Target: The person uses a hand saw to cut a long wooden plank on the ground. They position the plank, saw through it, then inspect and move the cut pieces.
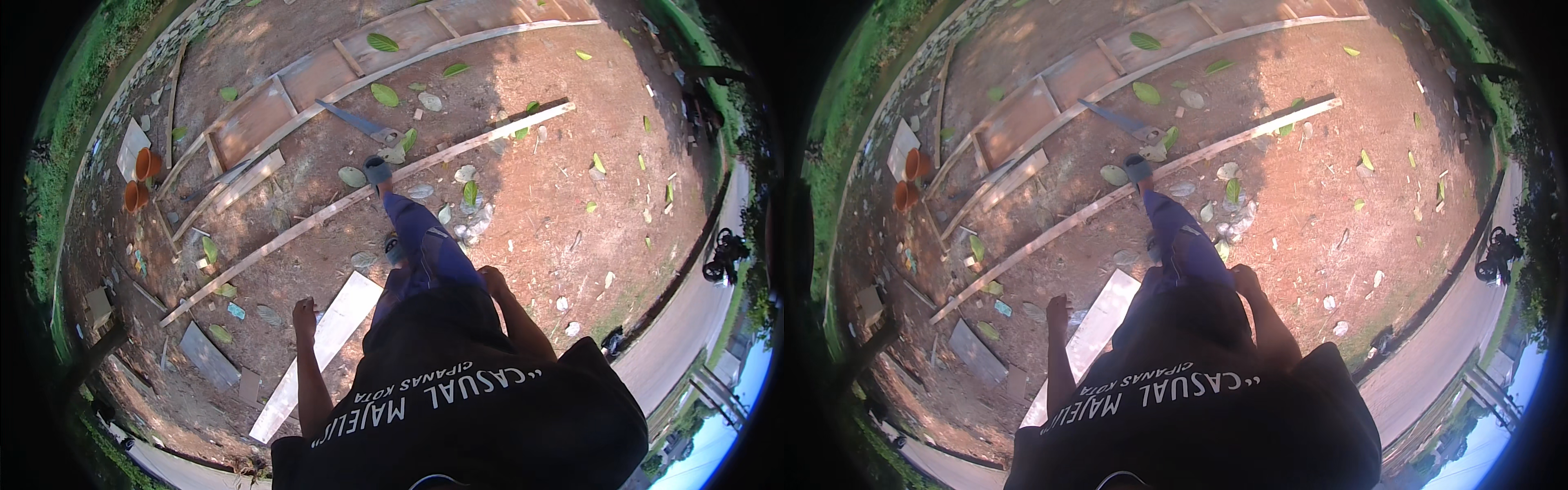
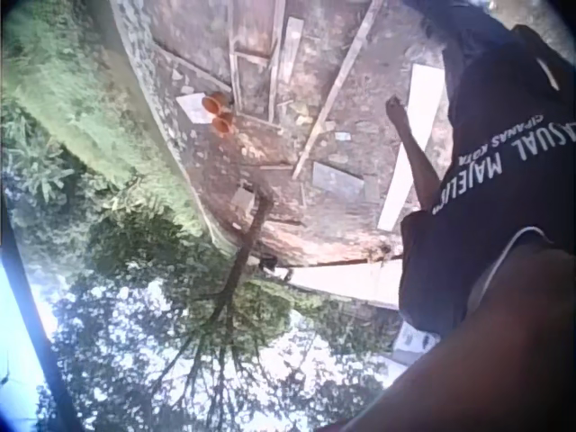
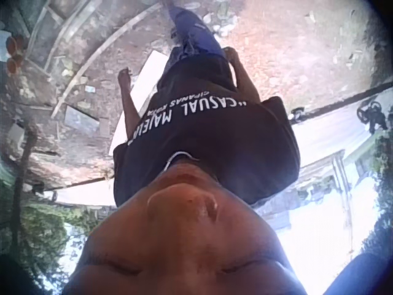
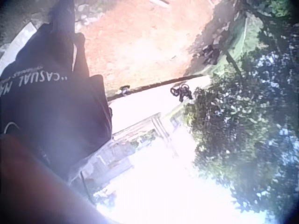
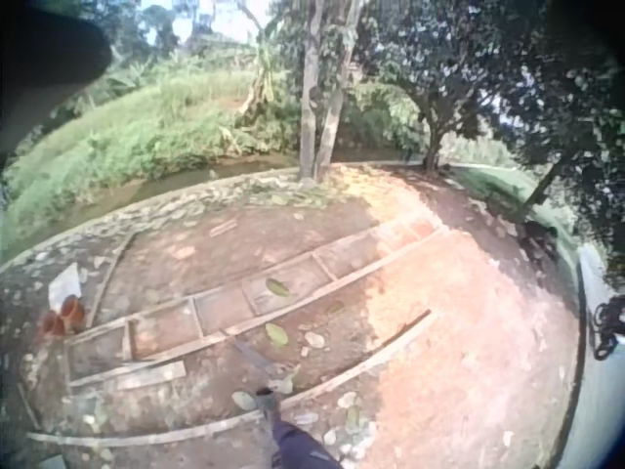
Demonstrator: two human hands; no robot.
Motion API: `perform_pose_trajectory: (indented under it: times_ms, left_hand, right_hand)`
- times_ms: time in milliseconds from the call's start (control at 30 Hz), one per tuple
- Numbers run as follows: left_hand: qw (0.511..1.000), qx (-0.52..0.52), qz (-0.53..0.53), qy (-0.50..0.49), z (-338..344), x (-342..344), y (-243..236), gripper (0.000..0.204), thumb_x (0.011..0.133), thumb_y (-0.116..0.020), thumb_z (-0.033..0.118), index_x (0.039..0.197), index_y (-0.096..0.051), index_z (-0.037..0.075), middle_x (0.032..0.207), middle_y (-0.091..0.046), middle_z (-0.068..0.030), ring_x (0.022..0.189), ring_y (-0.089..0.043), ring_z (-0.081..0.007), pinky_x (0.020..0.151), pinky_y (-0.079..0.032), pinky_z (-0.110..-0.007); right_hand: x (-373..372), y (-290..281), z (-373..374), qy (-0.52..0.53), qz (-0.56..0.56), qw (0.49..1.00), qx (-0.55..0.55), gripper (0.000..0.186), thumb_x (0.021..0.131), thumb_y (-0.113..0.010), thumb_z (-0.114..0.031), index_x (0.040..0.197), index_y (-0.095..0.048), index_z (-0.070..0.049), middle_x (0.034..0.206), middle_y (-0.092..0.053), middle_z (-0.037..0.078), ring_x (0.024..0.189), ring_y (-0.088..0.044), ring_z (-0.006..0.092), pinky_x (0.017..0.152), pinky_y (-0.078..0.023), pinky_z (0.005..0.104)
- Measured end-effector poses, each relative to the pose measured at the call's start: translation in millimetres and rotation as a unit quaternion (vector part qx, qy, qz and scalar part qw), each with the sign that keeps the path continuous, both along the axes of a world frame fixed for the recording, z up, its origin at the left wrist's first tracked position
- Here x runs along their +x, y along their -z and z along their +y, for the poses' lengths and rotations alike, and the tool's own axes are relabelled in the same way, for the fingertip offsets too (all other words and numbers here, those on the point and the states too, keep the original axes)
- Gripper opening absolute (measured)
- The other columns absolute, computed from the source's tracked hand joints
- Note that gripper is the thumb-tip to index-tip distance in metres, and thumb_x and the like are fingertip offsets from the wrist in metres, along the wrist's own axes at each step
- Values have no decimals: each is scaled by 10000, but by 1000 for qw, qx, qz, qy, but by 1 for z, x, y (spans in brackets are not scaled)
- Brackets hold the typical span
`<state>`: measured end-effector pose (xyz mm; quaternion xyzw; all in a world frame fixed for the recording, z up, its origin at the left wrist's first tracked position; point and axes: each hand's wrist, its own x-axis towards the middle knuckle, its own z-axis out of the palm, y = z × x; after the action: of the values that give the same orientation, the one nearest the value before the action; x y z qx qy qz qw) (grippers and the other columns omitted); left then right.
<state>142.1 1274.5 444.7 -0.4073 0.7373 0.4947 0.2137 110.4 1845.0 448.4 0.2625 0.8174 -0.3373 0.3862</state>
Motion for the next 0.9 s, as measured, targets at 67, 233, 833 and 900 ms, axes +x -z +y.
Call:
perform_pose_trajectory:
  times_ms: [67, 233, 833, 900]
  left_hand:
    - [979, 38, -183, -82, 16, 88, 10, 439, 971, -586, 478, 1152, -597, 78, 948, -677, -89, 753, -658, -200, 624, -517, -382]
    - [912, 97, -369, -152, 45, 229, 20, 447, 993, -562, 449, 1200, -597, 55, 1018, -702, -123, 799, -684, -289, 677, -533, -499]
    - [990, 40, 87, 100, 78, -311, -80, 354, 1016, -563, 324, 1165, -619, 8, 973, -689, -86, 852, -662, -163, 690, -485, -301]
    - [990, 45, 90, 99, 79, -349, -102, 358, 1019, -559, 326, 1181, -614, 12, 995, -693, -85, 878, -661, -160, 723, -483, -303]
  right_hand:
    - [26, -9, 5, 17, 21, 998, 59, 471, 877, -624, -457, 917, -725, 0, 978, -721, 219, 1031, -668, 384, 910, -510, 467]
    - [44, -10, 40, 19, 15, 998, 61, 400, 926, -572, -398, 984, -720, -31, 1051, -695, 217, 1026, -648, 393, 914, -503, 484]
    - [-117, 5, -10, -31, 13, 999, 26, 471, 904, -585, -451, 1033, -711, -16, 1094, -696, 226, 1044, -652, 399, 915, -507, 478]
    - [-153, 10, -15, -29, -4, 999, 22, 469, 905, -593, -445, 1056, -707, -16, 1106, -694, 227, 1069, -645, 396, 931, -503, 471]
